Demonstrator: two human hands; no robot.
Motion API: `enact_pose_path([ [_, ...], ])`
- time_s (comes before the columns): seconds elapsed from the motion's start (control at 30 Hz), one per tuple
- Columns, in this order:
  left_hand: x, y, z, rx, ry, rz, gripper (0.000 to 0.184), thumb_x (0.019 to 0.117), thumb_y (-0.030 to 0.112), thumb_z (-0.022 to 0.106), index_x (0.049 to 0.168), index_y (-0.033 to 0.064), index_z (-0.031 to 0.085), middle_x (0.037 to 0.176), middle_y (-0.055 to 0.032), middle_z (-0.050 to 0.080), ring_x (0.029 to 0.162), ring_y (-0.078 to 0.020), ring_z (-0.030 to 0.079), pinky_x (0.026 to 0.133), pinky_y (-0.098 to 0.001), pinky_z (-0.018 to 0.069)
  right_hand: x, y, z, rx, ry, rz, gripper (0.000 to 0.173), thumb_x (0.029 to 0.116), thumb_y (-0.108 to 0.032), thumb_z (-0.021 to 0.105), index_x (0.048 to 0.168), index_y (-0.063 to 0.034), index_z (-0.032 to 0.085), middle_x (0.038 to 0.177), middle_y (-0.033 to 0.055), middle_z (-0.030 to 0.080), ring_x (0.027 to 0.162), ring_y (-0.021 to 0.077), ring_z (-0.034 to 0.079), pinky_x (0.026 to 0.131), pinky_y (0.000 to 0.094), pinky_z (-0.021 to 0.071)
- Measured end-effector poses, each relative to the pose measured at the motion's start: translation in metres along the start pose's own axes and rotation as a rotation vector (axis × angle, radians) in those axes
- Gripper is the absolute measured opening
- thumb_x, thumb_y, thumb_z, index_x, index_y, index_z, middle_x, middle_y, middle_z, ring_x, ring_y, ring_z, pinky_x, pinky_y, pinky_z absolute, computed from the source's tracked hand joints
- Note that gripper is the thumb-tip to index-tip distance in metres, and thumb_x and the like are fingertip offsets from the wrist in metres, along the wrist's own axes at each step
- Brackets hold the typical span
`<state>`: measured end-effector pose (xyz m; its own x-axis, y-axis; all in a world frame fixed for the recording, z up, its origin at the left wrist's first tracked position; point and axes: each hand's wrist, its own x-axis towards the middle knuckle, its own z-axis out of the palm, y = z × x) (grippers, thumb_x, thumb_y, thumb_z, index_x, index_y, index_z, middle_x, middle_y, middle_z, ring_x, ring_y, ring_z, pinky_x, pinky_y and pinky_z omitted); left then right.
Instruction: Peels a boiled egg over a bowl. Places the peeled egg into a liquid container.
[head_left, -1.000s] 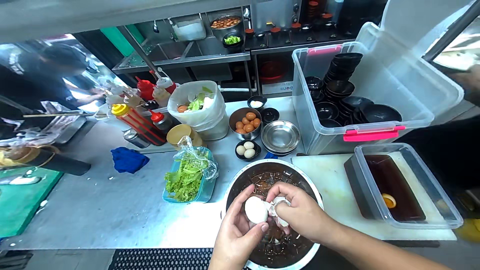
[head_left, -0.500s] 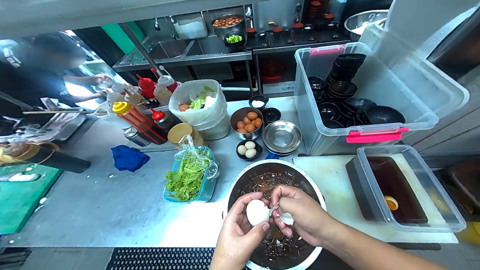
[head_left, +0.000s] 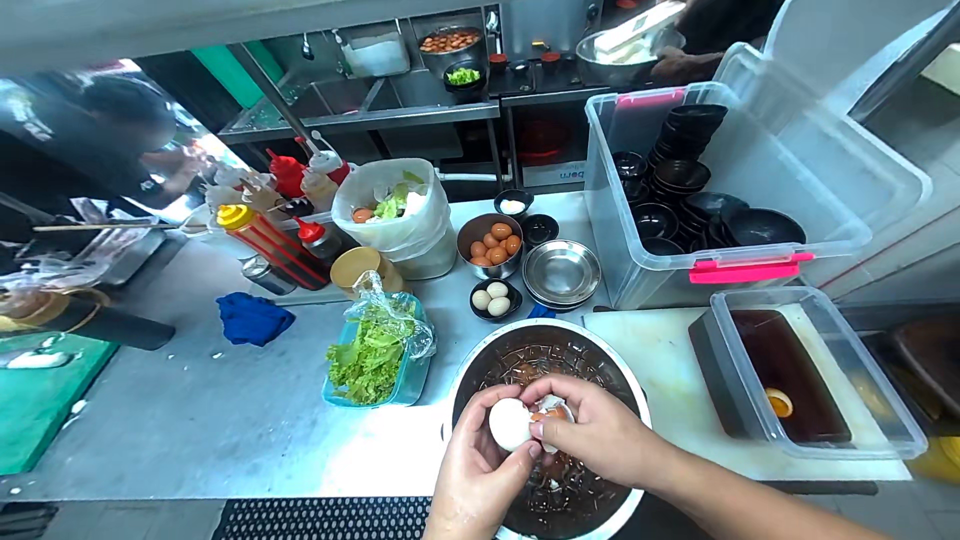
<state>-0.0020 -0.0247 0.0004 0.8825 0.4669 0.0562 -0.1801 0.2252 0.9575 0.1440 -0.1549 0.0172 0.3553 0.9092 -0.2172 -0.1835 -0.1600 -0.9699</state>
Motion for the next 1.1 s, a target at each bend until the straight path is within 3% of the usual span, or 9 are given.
enact_pose_path([
  [0.23, -0.001, 0.001, 0.005, 0.060, 0.041, 0.000, 0.059, 0.0814, -0.012, 0.072, 0.135, -0.0088, 0.048, 0.121, -0.0227, 0.064, 0.085, -0.0288, 0.072, 0.071, -0.0400, 0.0662, -0.001, 0.002, 0.004, -0.014, 0.058, -0.013, 0.021, 0.0986, -0.013, 0.061, 0.118, -0.0087, 0.066, 0.105, 0.0045, 0.071, 0.077, 0.0151, 0.072, 0.069, 0.0319, 0.0642],
  [0.5, -0.003, 0.001, 0.006, 0.091, 0.050, 0.025, 0.059, 0.0812, -0.012, 0.072, 0.136, -0.0091, 0.049, 0.123, -0.0230, 0.063, 0.085, -0.0301, 0.072, 0.071, -0.0412, 0.0665, -0.001, 0.003, 0.007, -0.021, 0.108, -0.011, 0.020, 0.0961, -0.012, 0.062, 0.115, -0.0100, 0.068, 0.100, 0.0033, 0.072, 0.073, 0.0141, 0.071, 0.066, 0.0314, 0.0638],
  [0.97, -0.001, 0.000, 0.002, 0.089, 0.023, 0.026, 0.065, 0.0836, -0.009, 0.071, 0.142, -0.0111, 0.044, 0.126, -0.0255, 0.063, 0.105, -0.0328, 0.071, 0.087, -0.0410, 0.0642, -0.003, 0.004, 0.011, -0.105, 0.276, -0.038, 0.018, 0.0923, -0.011, 0.060, 0.108, -0.0132, 0.069, 0.087, 0.0008, 0.071, 0.062, 0.0109, 0.068, 0.057, 0.0274, 0.0604],
  [1.1, 0.000, 0.001, 0.001, 0.091, 0.041, -0.001, 0.066, 0.0843, -0.008, 0.072, 0.144, -0.0105, 0.044, 0.129, -0.0247, 0.062, 0.109, -0.0325, 0.069, 0.091, -0.0403, 0.0628, -0.004, 0.001, 0.010, -0.124, 0.287, -0.060, 0.017, 0.0942, -0.013, 0.062, 0.110, -0.0120, 0.069, 0.092, 0.0014, 0.071, 0.066, 0.0107, 0.068, 0.059, 0.0264, 0.0608],
])
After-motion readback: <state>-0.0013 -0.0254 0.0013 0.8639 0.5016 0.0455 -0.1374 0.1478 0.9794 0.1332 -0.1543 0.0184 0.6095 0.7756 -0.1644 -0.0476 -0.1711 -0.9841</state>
